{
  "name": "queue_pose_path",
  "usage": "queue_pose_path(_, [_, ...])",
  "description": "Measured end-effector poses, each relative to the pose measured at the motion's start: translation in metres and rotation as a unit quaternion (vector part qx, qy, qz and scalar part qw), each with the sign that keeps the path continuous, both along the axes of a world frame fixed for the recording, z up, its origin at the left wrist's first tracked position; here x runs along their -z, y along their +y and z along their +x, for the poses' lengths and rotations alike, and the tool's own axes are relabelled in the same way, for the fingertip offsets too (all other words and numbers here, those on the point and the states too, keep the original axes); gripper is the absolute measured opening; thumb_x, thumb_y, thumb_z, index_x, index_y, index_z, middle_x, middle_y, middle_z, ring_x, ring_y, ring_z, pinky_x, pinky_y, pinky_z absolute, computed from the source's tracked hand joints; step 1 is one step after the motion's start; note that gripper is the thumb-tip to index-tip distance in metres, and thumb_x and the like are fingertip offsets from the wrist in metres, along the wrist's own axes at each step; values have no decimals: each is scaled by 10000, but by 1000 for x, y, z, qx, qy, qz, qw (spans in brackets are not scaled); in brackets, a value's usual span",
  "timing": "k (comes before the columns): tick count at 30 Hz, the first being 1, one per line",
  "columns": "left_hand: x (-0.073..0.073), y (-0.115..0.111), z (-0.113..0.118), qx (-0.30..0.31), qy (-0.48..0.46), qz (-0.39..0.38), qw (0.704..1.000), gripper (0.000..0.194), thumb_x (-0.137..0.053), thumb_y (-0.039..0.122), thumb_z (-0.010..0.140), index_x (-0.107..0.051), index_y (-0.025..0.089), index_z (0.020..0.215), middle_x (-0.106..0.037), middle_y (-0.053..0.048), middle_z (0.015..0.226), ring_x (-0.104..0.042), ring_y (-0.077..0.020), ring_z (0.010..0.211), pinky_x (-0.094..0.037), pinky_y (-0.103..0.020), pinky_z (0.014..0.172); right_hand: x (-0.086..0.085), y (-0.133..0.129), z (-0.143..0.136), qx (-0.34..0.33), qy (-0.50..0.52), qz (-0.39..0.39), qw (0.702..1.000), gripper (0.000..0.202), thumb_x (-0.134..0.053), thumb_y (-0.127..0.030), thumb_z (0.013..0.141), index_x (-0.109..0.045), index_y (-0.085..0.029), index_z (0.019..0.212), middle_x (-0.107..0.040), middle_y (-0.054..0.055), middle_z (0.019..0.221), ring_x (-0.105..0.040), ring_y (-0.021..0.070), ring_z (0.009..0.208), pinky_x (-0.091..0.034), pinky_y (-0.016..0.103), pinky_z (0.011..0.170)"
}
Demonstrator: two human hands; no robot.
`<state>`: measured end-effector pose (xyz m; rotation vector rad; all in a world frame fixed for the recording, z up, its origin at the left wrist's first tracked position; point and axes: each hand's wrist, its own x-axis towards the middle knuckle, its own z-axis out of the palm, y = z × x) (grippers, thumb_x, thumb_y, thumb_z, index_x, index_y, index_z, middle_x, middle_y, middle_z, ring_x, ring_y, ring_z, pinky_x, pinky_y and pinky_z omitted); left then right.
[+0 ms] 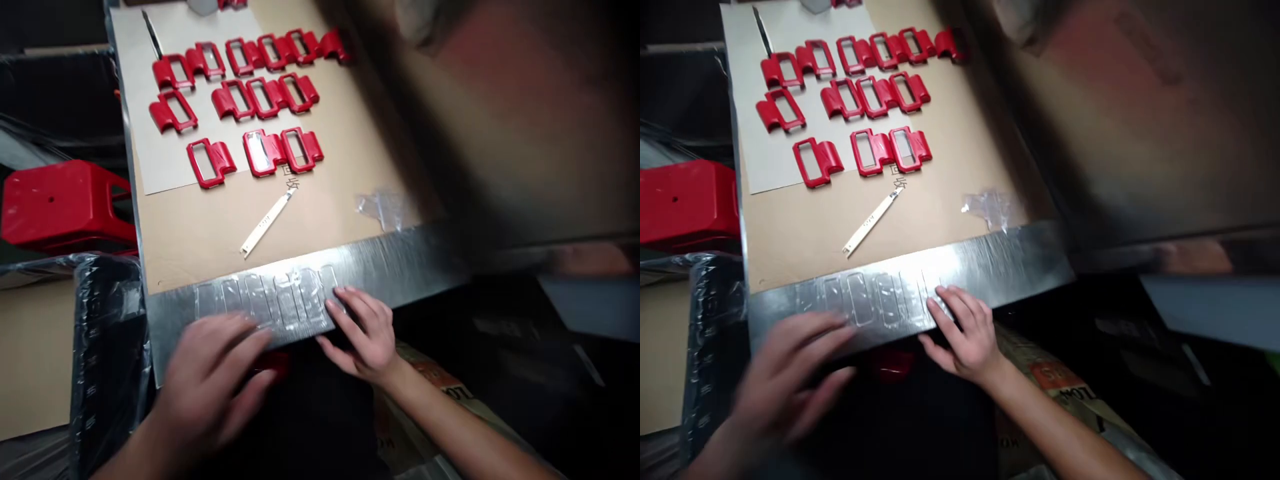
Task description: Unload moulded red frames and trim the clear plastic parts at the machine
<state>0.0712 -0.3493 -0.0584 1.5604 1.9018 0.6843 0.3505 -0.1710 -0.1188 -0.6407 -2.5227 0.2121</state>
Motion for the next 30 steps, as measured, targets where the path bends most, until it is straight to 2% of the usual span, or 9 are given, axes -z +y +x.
queue_pose_path(2, [5, 46, 33, 131, 115, 71, 982, 691, -655, 539, 921, -404, 397, 1549, -423, -42, 1579, -393, -405, 1445, -355, -642, 1206, 8, 0, 1, -8, 11, 19, 1000, 681, -713, -309, 863, -498, -238, 1505, -622, 168, 1402, -597, 379, 1295, -539, 546, 1010])
queue_pose_path(5, [18, 78, 64, 161, 232, 120, 952, 722, -646, 548, 934, -368, 337, 1566, -368, -91, 1616, -343, -429, 1463, -280, -694, 1201, 11, 0, 5, -26, 40, 15, 999, 529, -635, -217, 904, -575, -239, 1429, -651, 160, 1338, -587, 351, 1312, -538, 550, 1043])
queue_pose_path(11, [21, 63, 65, 126, 312, 152, 929, 606, -636, 586, 934, -510, 304, 1455, -457, -78, 1552, -404, -418, 1376, -338, -624, 1145, -9, -2, 10, -42, 62, -37, 997, 280, -551, -225, 969, -719, -222, 1193, -706, 143, 1203, -639, 290, 1197, -533, 492, 1045])
queue_pose_path(14, [18, 57, 68, 117, 323, 158, 926, 576, -634, 580, 937, -537, 284, 1421, -343, -79, 1633, -298, -450, 1455, -339, -631, 1133, -21, -10, 8, -33, 79, -58, 995, 225, -565, -277, 974, -736, -230, 1113, -712, 130, 1170, -657, 259, 1119, -540, 443, 1007])
queue_pose_path(18, [17, 55, 70, 156, 318, 159, 921, 541, -584, 576, 971, -532, 253, 1401, -380, -85, 1617, -298, -403, 1485, -279, -630, 1189, -26, -35, 3, 43, 146, -123, 981, 216, -732, -418, 859, -734, -225, 958, -710, 118, 1115, -646, 269, 1092, -525, 428, 1011])
queue_pose_path(20, [16, 53, 68, 170, 317, 165, 918, 516, -584, 582, 970, -555, 252, 1365, -464, -80, 1559, -373, -363, 1449, -254, -598, 1220, -22, -52, -2, 126, 206, -169, 955, 280, -690, -484, 879, -700, -205, 861, -710, 129, 1019, -654, 275, 1020, -547, 432, 942])
queue_pose_path(23, [16, 49, 67, 192, 319, 174, 912, 570, -622, 580, 946, -520, 273, 1416, -482, -62, 1544, -383, -344, 1444, -240, -570, 1241, -10, -74, -16, 215, 286, -271, 894, 468, -528, -593, 945, -636, -188, 735, -678, 97, 735, -653, 223, 704, -562, 345, 627])
queue_pose_path(26, [15, 46, 67, 209, 323, 176, 906, 644, -640, 572, 937, -445, 310, 1492, -452, -36, 1571, -356, -344, 1467, -235, -579, 1244, -1, -80, -30, 213, 337, -382, 834, 551, -534, -669, 900, -620, -176, 670, -641, 59, 580, -577, 156, 476, -440, 259, 397])
queue_pose_path(30, [16, 51, 67, 193, 324, 165, 911, 607, -614, 580, 955, -472, 296, 1473, -442, -48, 1580, -331, -374, 1479, -232, -635, 1227, -8, -66, -26, 225, 417, -453, 755, 510, -670, -658, 799, -602, -173, 655, -622, 25, 566, -502, 98, 422, -351, 210, 354])
